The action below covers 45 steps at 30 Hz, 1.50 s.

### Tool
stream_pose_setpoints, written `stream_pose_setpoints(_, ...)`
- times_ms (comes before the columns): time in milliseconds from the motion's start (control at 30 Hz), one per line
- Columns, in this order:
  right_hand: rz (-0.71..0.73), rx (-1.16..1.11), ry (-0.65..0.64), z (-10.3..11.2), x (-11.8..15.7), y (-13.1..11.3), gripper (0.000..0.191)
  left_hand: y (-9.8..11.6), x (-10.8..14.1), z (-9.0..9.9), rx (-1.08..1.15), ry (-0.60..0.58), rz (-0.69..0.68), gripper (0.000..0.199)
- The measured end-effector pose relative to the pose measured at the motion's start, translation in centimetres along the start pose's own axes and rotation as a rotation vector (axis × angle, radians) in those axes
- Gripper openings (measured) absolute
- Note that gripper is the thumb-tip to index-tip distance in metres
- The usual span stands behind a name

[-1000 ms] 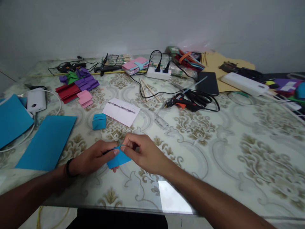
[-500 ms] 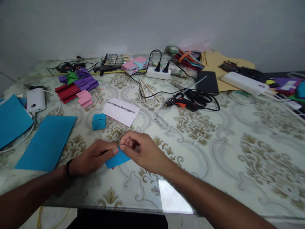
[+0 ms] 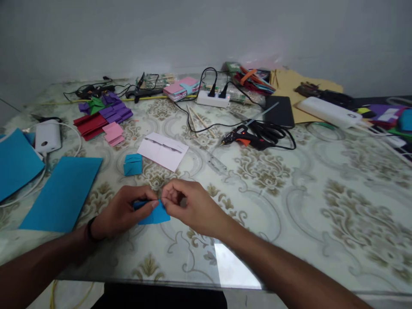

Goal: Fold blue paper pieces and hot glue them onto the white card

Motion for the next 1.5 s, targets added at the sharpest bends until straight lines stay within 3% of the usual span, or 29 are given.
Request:
stream_pose_setpoints(267, 0.051, 0.065, 0.040, 0.6, 0.1, -0.7, 0.006, 0.5, 0.1, 1.4, 0.045, 0.096, -0.098, 0.011)
stream_pose_setpoints(467, 0.182, 0.168, 0.032, 0.1, 0.3, -1.7, 0.004, 2.2, 0.5, 0.9, -0.073, 0.119, -0.254, 0.007)
stream_pose_setpoints(667, 0.242, 0.181, 0.034, -0.3, 0.5, -2.3, 0.013, 2.7, 1.0, 0.3, -0.105, 0.111, -0.274, 0.009)
stream_pose_setpoints(833, 0.212, 0.175, 0.029, 0.2, 0.3, -2.4, 0.012, 2.3, 0.9, 0.7, -0.058, 0.112, -0.237, 0.009)
stream_pose_setpoints(1100, 0.050, 0.072, 0.033, 1.2, -0.1, -1.6, 0.011, 0.7, 0.4, 1.9, 0.086, 0.133, -0.083, 0.014)
stream_pose_setpoints(1200, 0.011, 0.015, 0.051, 1.3, -0.1, -1.1, 0.011, 0.5, 0.3, 1.4, 0.082, 0.103, -0.058, 0.015)
stream_pose_setpoints(1367, 0.003, 0.002, 0.038, 0.8, 0.0, -0.5, 0.009, 0.8, 0.2, -0.7, -0.033, -0.061, -0.064, 0.013)
stream_pose_setpoints(1500, -0.008, -0.045, 0.034, 0.6, 0.1, -0.1, 0.005, 1.0, 0.1, -0.1, -0.020, -0.025, -0.080, 0.016)
Point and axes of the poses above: each hand's wrist, its own x-axis away from the middle knuckle, its own z-axis out of the back of the hand, y = z × x, the point moved 9 cm from there along -x, towards the middle knuckle, and after that the axes turned 2 degrees about z, right-handed, at the moved point
